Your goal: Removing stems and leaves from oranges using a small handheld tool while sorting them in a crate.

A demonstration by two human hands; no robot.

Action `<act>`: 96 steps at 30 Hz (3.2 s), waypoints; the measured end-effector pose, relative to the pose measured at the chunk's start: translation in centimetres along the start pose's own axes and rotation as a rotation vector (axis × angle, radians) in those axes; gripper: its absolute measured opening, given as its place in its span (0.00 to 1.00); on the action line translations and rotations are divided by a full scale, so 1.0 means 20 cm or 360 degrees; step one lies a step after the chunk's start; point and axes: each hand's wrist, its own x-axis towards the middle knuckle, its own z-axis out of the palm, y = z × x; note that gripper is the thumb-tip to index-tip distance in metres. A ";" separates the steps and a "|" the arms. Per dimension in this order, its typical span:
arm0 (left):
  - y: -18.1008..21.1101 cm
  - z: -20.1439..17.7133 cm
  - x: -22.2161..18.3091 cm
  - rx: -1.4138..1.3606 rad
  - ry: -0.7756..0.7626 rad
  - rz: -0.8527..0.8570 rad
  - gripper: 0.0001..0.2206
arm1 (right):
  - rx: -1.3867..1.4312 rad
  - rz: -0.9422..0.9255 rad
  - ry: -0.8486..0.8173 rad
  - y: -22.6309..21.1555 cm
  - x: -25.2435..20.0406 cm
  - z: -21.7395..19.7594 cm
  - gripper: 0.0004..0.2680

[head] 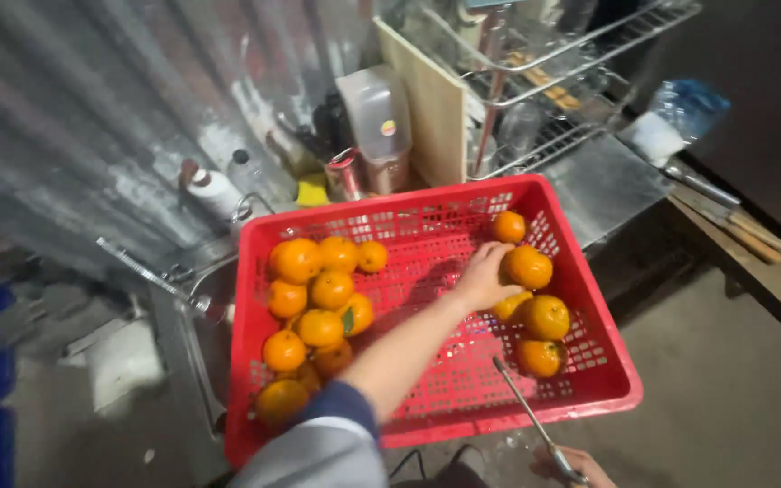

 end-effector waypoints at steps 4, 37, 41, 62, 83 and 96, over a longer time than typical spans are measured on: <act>-0.02 -0.64 -0.32 0.0851 -0.0112 0.0369 0.34 | -0.0094 -0.0705 -0.0056 -0.86 -0.07 0.39 0.26; 0.07 -1.25 -1.08 -0.2789 0.1334 -0.1055 0.24 | -0.0375 -0.0322 0.0789 -1.74 0.12 1.13 0.14; 0.21 -1.37 -1.30 -0.2687 0.1574 -0.1011 0.24 | -0.0376 -0.0687 0.0155 -1.93 0.23 1.37 0.21; 0.44 -1.54 -1.63 -0.2705 0.1488 -0.1047 0.33 | -0.0566 -0.0676 0.0055 -1.86 0.34 1.44 0.13; 0.15 -1.34 -1.61 -0.2217 0.1143 -0.0140 0.28 | -0.0399 -0.0801 0.0150 -1.89 0.29 1.40 0.15; 0.38 -1.47 -1.63 -0.0286 0.1118 -0.0143 0.32 | -0.0511 -0.0740 0.0147 -1.94 0.28 1.42 0.15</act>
